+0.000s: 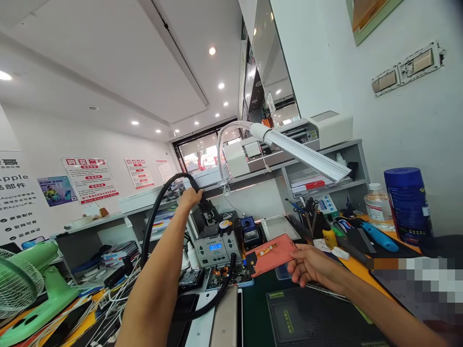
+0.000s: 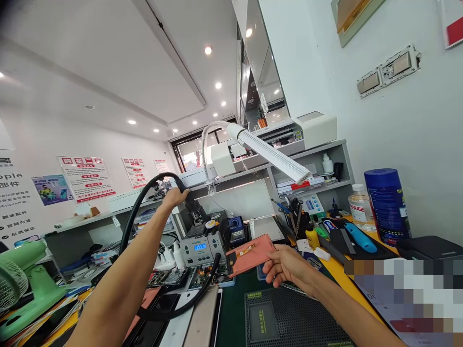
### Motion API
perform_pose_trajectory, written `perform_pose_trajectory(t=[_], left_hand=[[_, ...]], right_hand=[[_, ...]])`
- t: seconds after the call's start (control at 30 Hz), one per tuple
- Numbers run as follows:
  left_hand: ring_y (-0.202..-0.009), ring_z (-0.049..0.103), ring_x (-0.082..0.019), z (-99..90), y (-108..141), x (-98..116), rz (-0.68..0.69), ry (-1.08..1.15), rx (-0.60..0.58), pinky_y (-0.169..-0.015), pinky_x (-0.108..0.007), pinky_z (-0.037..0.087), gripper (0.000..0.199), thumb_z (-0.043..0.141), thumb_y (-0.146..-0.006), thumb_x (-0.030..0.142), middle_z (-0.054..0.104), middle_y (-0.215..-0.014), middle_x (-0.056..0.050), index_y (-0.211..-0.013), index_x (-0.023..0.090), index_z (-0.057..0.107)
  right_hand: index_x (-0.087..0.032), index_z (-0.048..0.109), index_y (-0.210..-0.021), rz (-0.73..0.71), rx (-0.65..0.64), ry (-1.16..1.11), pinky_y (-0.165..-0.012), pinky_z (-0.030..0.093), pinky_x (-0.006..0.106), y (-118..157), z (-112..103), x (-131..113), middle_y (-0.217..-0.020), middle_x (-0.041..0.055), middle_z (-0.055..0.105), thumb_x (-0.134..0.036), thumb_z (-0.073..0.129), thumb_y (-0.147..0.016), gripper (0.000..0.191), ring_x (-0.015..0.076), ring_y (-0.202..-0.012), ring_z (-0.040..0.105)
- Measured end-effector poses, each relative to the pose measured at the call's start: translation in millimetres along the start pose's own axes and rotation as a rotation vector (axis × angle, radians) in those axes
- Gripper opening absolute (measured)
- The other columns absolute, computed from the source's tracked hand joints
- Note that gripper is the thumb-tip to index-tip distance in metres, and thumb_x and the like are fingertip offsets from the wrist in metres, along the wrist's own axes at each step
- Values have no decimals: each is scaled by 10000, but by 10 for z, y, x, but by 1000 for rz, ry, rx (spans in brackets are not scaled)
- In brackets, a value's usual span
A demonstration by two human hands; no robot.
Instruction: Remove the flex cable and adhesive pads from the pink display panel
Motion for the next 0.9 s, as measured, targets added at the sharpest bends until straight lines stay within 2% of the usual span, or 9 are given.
perform_pose_trajectory(t=[0.1, 0.17, 0.23, 0.33, 0.43, 0.5, 0.67, 0.77, 0.9], left_hand=[[-1177, 600, -284, 56, 245, 48, 9, 113, -72, -982, -513, 519, 383, 647, -949, 365, 592, -1335, -125, -1270, 160, 603], [-1145, 613, -272, 222, 554, 55, 28, 237, -174, -964, -496, 524, 375, 627, -957, 409, 608, -1302, -121, -1235, 156, 616], [-1042, 649, -242, 510, 988, 1, 32, 388, -334, -916, -451, 541, 388, 586, -966, 488, 661, -1182, -94, -1143, 149, 649], [-834, 675, -193, 1078, 1767, -172, -34, 630, -668, -811, -397, 555, 496, 474, -987, 585, 703, -964, -85, -1018, 129, 668], [-822, 699, -228, 1572, 2466, -284, -172, 884, -1008, -787, -403, 558, 647, 321, -994, 637, 719, -973, -165, -1047, 97, 673], [-884, 713, -256, 1767, 2787, -258, -250, 1042, -1170, -801, -413, 557, 687, 223, -999, 636, 722, -1038, -181, -1131, 115, 652], [-941, 720, -329, 1915, 3201, -17, -366, 1359, -1434, -874, -499, 546, 811, 146, -980, 680, 707, -1146, -193, -1278, 104, 633], [-912, 713, -330, 1924, 3291, 48, -419, 1491, -1473, -869, -523, 555, 815, 199, -983, 680, 704, -1120, -187, -1256, 62, 656], [-851, 703, -283, 1931, 3336, 56, -462, 1608, -1450, -832, -478, 580, 769, 276, -989, 664, 705, -1053, -158, -1224, 50, 676]], right_hand=[[-133, 634, -1083, -17, 3, 1, -543, 547, 246, 21, -16, -37, -820, 3, 658, -403, 555, -1046, 284, 121, -620, 645], [-134, 635, -1080, -37, -2, 2, -551, 551, 249, 32, -38, -66, -826, 4, 659, -395, 564, -1043, 273, 122, -628, 646], [-134, 638, -1068, -60, -8, 4, -559, 554, 252, 42, -65, -98, -824, 2, 659, -387, 576, -1038, 262, 121, -630, 646], [-133, 643, -1010, -90, -10, 11, -558, 549, 249, 56, -90, -137, -788, -11, 645, -388, 585, -1033, 262, 115, -613, 633], [-133, 640, -951, -104, -11, 21, -542, 537, 239, 68, -67, -148, -742, -25, 623, -392, 586, -1032, 276, 107, -586, 617], [-133, 636, -920, -105, -12, 31, -519, 522, 226, 72, -31, -141, -709, -36, 606, -388, 589, -1032, 282, 99, -560, 602], [-135, 614, -823, -97, -13, 53, -457, 468, 190, 71, 50, -114, -640, -59, 565, -387, 608, -1022, 322, 77, -494, 551], [-139, 589, -771, -80, -5, 54, -435, 444, 180, 74, 82, -100, -606, -71, 540, -376, 618, -1017, 343, 67, -461, 517], [-146, 566, -735, -59, 12, 42, -424, 425, 174, 89, 121, -92, -592, -71, 534, -386, 642, -998, 364, 67, -460, 513]])
Point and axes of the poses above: each hand's wrist, its own y-axis away from the middle knuckle, its own z-axis out of the palm, x = y × z, the point moved 6 cm from there along -y, towards the middle knuckle
